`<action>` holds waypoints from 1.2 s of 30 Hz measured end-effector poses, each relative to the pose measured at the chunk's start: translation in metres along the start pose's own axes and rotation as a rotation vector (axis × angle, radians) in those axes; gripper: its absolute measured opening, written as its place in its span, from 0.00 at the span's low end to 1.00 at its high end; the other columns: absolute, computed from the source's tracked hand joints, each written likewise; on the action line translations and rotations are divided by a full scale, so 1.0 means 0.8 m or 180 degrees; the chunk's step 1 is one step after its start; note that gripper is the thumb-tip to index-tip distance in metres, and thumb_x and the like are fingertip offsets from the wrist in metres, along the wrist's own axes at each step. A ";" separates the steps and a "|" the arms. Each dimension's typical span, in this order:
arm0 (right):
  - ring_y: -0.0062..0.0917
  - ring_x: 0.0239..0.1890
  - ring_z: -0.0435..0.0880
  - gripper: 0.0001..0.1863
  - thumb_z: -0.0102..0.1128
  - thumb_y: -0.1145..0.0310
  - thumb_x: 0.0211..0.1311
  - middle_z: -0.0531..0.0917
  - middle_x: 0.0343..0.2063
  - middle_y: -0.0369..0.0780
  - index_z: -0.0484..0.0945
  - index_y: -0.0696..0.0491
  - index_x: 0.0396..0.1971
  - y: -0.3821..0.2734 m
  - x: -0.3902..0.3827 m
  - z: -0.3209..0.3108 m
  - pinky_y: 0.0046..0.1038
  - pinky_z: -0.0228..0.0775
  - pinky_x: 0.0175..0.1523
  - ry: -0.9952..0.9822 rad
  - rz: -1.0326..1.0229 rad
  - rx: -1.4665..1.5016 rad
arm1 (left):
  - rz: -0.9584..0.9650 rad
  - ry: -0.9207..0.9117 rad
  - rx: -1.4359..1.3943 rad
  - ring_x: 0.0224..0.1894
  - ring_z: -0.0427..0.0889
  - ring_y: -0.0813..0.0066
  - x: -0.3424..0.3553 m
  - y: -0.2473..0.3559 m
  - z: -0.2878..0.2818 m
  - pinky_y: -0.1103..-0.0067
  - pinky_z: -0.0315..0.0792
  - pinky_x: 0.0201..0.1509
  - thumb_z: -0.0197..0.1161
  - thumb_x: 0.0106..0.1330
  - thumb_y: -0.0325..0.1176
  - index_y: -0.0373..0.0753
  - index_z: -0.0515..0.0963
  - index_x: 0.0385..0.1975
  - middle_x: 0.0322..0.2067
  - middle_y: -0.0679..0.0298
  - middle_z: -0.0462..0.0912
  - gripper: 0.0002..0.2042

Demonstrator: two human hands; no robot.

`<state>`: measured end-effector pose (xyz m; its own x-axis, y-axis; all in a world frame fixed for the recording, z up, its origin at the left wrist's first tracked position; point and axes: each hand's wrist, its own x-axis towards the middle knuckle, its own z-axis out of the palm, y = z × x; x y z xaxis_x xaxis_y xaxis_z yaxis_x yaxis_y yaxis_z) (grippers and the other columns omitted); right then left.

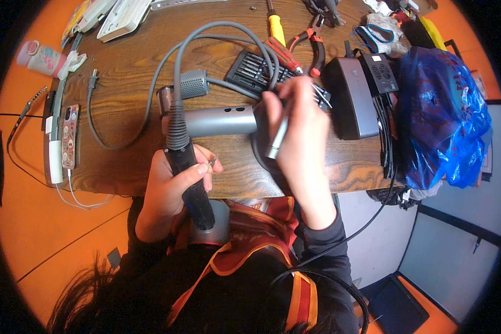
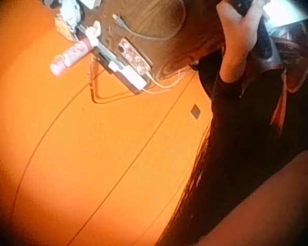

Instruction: The person uses a screwdriver to pry open the casing of a hair dryer, then removes the internal components. They continue to disassemble the device by separating the handle and body sections.

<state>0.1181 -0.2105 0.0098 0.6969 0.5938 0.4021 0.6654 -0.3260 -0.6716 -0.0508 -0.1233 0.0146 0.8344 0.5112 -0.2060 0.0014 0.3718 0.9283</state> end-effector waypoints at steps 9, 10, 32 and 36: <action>0.40 0.22 0.75 0.09 0.55 0.79 0.53 0.75 0.21 0.45 0.63 0.56 0.28 -0.024 0.001 0.032 0.29 0.67 0.28 -0.1050 -0.0369 0.1265 | 0.0080 0.0163 -0.0141 0.27 0.77 0.78 -0.007 0.000 -0.008 0.82 0.69 0.33 0.57 0.55 0.22 0.32 0.72 0.26 0.24 0.62 0.77 0.02; 0.39 0.23 0.75 0.10 0.56 0.79 0.51 0.75 0.21 0.44 0.63 0.56 0.27 -0.026 -0.002 0.028 0.29 0.67 0.29 -0.0809 -0.0572 0.1108 | 0.0080 0.0164 -0.0082 0.26 0.77 0.79 -0.007 0.001 -0.008 0.83 0.69 0.31 0.57 0.55 0.22 0.31 0.72 0.26 0.24 0.61 0.77 0.02; 0.19 0.33 0.81 0.17 0.63 0.83 0.47 0.81 0.23 0.40 0.60 0.54 0.21 0.009 0.038 -0.025 0.18 0.71 0.36 -0.0058 -0.0329 0.0471 | -0.0023 0.0118 0.0072 0.24 0.75 0.82 -0.011 0.007 -0.008 0.86 0.69 0.29 0.54 0.54 0.20 0.31 0.75 0.28 0.32 0.58 0.80 0.04; 0.17 0.31 0.81 0.14 0.61 0.83 0.46 0.81 0.21 0.39 0.63 0.56 0.22 0.053 0.066 0.004 0.17 0.70 0.34 -0.0053 -0.0211 0.0892 | -0.0016 0.0134 0.0110 0.24 0.75 0.82 -0.011 0.007 -0.009 0.85 0.69 0.29 0.52 0.55 0.20 0.31 0.74 0.27 0.33 0.58 0.80 0.04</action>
<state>0.1820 -0.1906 0.0008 0.6484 0.6198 0.4421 0.6076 -0.0714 -0.7910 -0.0622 -0.1203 0.0198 0.8104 0.5418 -0.2227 0.0250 0.3478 0.9372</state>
